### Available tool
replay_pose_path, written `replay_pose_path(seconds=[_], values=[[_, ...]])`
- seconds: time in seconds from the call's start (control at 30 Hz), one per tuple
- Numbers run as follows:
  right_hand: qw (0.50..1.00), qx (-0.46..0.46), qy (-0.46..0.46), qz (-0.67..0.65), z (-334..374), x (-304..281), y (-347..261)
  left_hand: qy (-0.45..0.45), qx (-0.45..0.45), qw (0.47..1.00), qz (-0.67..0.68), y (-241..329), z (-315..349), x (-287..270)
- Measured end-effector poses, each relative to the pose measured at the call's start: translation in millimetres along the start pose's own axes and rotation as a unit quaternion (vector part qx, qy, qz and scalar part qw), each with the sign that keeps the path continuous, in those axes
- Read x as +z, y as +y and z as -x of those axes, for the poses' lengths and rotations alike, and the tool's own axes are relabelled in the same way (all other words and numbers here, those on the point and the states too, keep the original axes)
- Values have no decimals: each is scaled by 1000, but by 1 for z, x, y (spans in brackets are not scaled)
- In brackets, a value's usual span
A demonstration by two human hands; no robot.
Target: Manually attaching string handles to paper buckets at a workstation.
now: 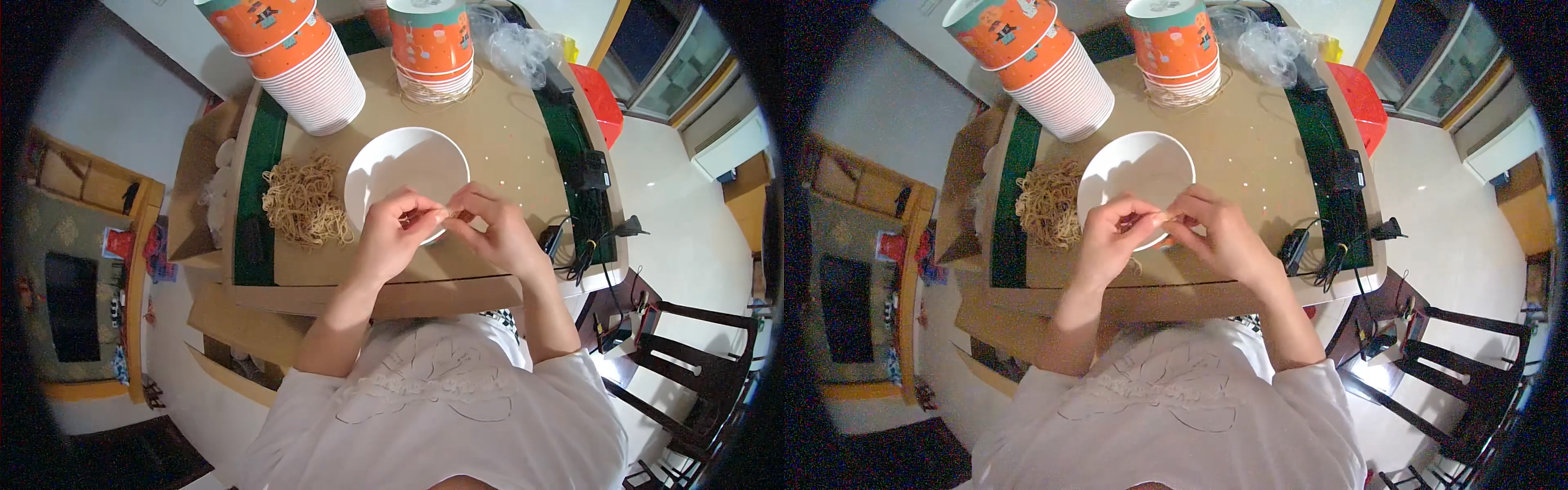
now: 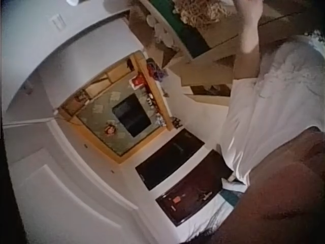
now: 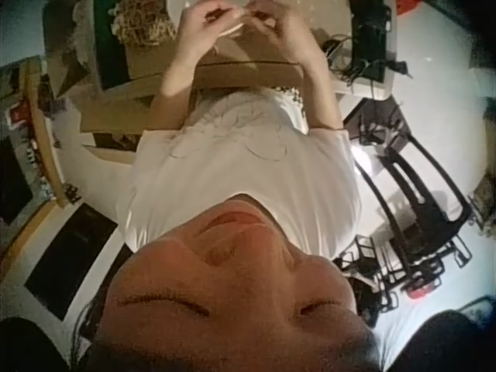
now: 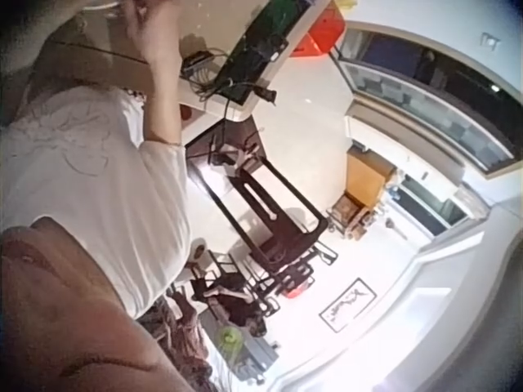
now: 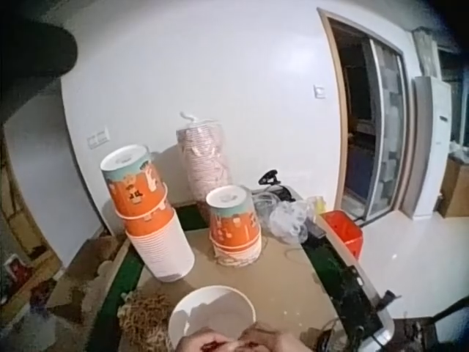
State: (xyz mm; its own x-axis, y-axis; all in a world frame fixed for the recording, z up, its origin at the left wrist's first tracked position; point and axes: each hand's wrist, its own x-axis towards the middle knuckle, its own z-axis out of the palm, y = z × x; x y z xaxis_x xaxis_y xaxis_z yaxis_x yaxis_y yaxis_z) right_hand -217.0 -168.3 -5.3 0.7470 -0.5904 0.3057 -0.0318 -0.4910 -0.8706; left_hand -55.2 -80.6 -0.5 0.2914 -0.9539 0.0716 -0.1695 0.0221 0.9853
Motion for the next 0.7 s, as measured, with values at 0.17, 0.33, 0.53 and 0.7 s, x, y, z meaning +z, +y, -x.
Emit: replay_pose_path(seconds=[0.17,0.33,0.53,0.7], values=[[999,9,-6,-52,0,3,11,4,29,999,33,22,-12,-13],[1000,-4,-5,-16,-2,0,12,46,41,995,84,14,-15,-18],[997,-42,23,63,0,4,9,83,51,989,109,9,-8,-20],[999,11,-35,11,4,-14,8,-34,39,985,-167,27,6,-52]])
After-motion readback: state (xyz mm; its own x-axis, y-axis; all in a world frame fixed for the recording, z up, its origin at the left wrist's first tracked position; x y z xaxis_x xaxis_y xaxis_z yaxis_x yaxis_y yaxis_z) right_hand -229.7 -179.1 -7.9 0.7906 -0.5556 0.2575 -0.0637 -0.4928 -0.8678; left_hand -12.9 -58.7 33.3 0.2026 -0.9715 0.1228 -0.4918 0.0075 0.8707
